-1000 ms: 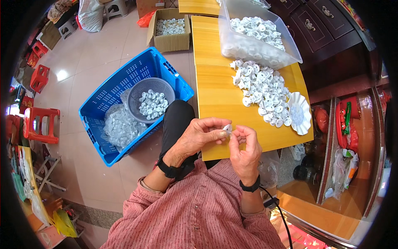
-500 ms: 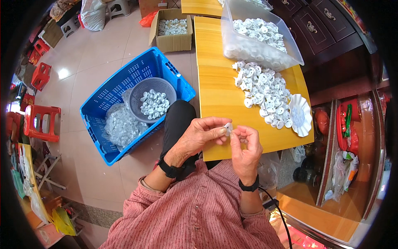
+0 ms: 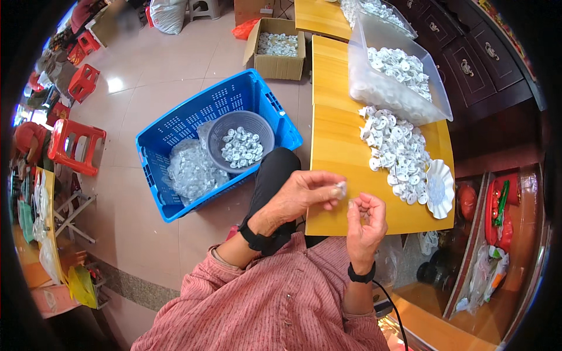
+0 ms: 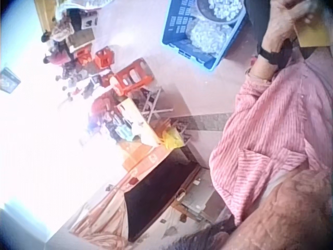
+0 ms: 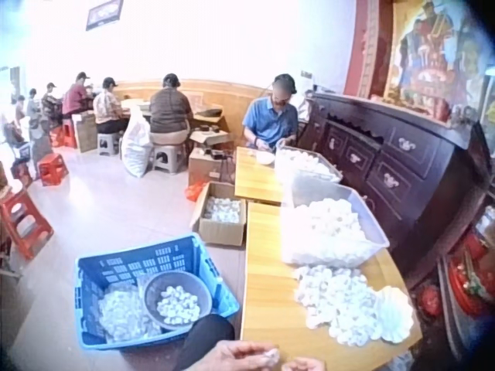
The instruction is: Assembling small white plastic shoe components by hand.
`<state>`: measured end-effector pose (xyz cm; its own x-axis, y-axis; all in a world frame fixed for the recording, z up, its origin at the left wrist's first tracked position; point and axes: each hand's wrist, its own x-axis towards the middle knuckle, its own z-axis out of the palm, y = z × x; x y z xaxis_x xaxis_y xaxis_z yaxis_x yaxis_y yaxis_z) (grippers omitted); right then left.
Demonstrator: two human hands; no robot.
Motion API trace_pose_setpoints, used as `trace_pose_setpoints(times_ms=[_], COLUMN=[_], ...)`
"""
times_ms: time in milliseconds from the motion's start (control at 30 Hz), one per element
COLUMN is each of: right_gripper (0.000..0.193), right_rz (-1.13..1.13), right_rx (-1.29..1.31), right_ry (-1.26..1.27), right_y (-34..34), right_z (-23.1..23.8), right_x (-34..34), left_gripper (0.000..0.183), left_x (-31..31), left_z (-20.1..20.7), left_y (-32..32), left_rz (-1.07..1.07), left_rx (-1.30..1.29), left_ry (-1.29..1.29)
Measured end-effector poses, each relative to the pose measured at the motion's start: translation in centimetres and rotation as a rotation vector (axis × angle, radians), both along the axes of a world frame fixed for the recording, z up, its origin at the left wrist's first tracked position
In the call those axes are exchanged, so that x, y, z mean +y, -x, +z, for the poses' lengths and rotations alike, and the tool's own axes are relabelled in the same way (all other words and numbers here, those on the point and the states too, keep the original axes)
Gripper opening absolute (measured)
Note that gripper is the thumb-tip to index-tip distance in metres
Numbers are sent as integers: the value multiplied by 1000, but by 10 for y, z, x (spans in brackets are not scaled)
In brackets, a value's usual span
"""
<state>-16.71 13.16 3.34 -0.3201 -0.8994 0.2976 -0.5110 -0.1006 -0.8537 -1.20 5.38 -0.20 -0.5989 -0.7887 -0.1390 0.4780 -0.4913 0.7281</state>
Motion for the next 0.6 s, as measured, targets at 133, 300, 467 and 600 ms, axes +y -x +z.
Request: trace_pose_setpoints(times_ms=[133, 300, 467, 600], right_gripper=[20, 18, 18, 18], right_rz=[-5, 12, 29, 28], right_rx=[60, 129, 130, 150], right_ry=[-5, 9, -7, 10], right_y=[6, 8, 16, 18], right_z=[-3, 0, -5, -6], right_x=[2, 3, 5, 3], left_gripper=[32, 32, 40, 47], left_x=[-17, -45, -58, -57], left_z=[2, -36, -58, -56], left_y=[-19, -64, -93, -93], left_rz=[281, 609, 814, 806], left_rx=[-129, -122, -135, -168], left_ry=[-71, -165, -176, -154])
